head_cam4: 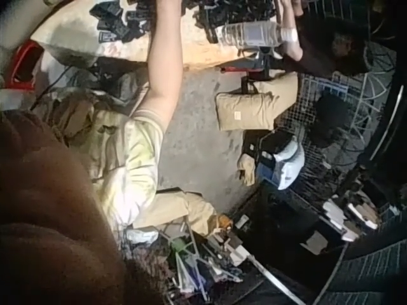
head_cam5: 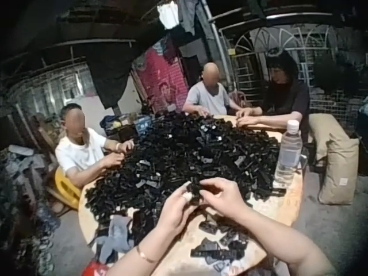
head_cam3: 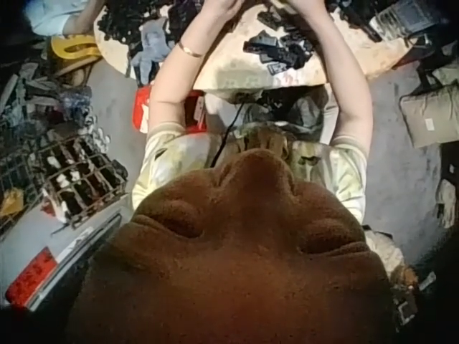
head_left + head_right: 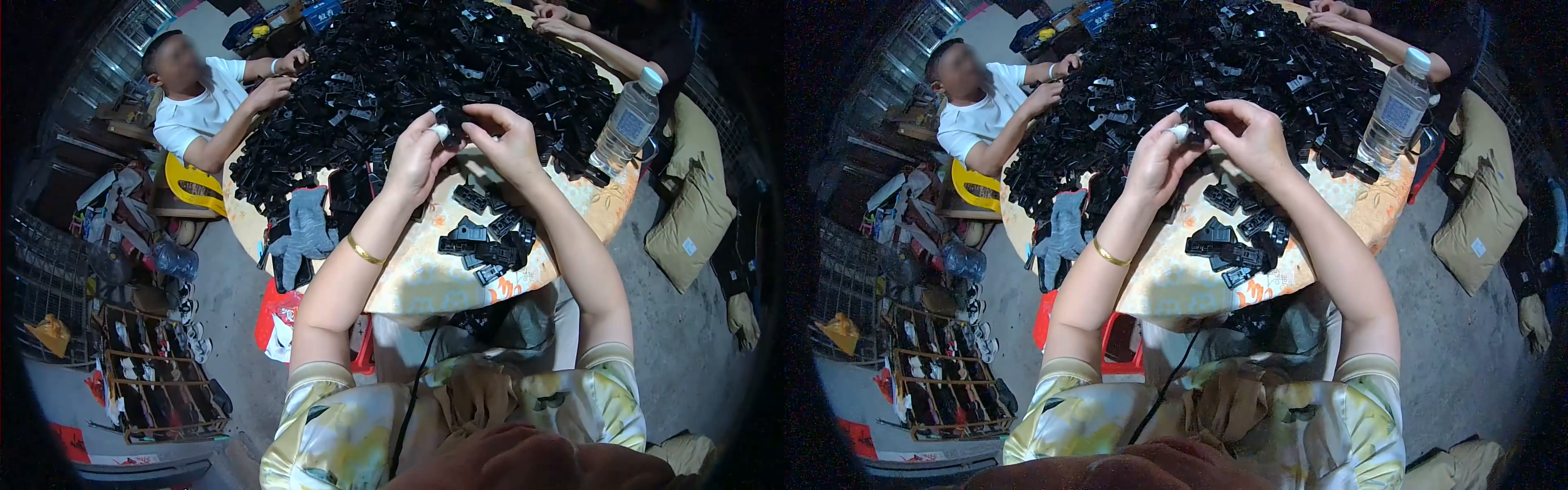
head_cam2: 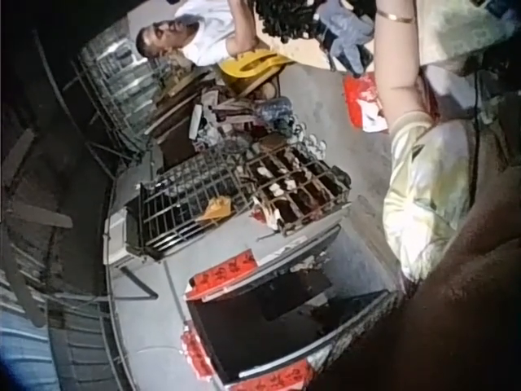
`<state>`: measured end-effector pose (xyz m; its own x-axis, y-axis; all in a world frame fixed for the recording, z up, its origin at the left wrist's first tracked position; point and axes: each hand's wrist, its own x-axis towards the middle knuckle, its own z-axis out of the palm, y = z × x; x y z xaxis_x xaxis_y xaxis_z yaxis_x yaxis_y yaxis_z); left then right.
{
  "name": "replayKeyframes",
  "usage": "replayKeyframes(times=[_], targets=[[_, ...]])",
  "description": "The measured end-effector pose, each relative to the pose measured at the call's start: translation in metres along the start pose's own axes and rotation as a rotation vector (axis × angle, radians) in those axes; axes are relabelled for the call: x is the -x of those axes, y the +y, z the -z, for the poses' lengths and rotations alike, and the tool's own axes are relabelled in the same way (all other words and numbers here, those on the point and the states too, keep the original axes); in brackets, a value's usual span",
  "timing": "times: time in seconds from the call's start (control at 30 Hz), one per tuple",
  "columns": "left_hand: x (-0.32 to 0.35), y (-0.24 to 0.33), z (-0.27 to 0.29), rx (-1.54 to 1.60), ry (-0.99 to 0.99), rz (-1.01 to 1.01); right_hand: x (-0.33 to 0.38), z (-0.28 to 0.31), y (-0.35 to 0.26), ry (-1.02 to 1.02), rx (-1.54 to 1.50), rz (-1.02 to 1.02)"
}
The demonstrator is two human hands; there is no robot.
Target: Inspecting and sorting a large quantity of small black plastic components on a table.
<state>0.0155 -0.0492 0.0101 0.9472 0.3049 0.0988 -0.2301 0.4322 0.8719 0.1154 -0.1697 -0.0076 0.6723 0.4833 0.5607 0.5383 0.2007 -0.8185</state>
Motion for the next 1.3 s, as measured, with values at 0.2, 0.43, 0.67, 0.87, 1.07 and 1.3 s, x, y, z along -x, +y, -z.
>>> replayKeyframes(times=[0.2,0.43,0.67,0.87,1.07,1.3], targets=[[0.0,-0.003,0.002,-0.066,0.033,-0.024,0.003,-0.001,-0.007,-0.01,0.025,0.033],[-0.001,-0.008,0.008,-0.1,0.026,-0.064,0.002,0.003,-0.004,-0.007,0.369,0.438],[0.002,-0.003,0.004,-0.102,0.181,-0.106,0.001,-0.002,-0.005,-0.152,0.188,0.461],[0.018,0.027,-0.012,-0.615,-0.205,0.073,-0.023,0.046,0.019,0.207,0.191,-0.033],[0.032,0.017,-0.016,-1.199,-0.76,-0.079,-0.019,0.037,0.035,-0.078,0.833,0.345],[0.007,-0.013,0.017,-1.751,-0.229,-0.726,-0.022,0.038,0.037,-0.111,1.105,0.124]])
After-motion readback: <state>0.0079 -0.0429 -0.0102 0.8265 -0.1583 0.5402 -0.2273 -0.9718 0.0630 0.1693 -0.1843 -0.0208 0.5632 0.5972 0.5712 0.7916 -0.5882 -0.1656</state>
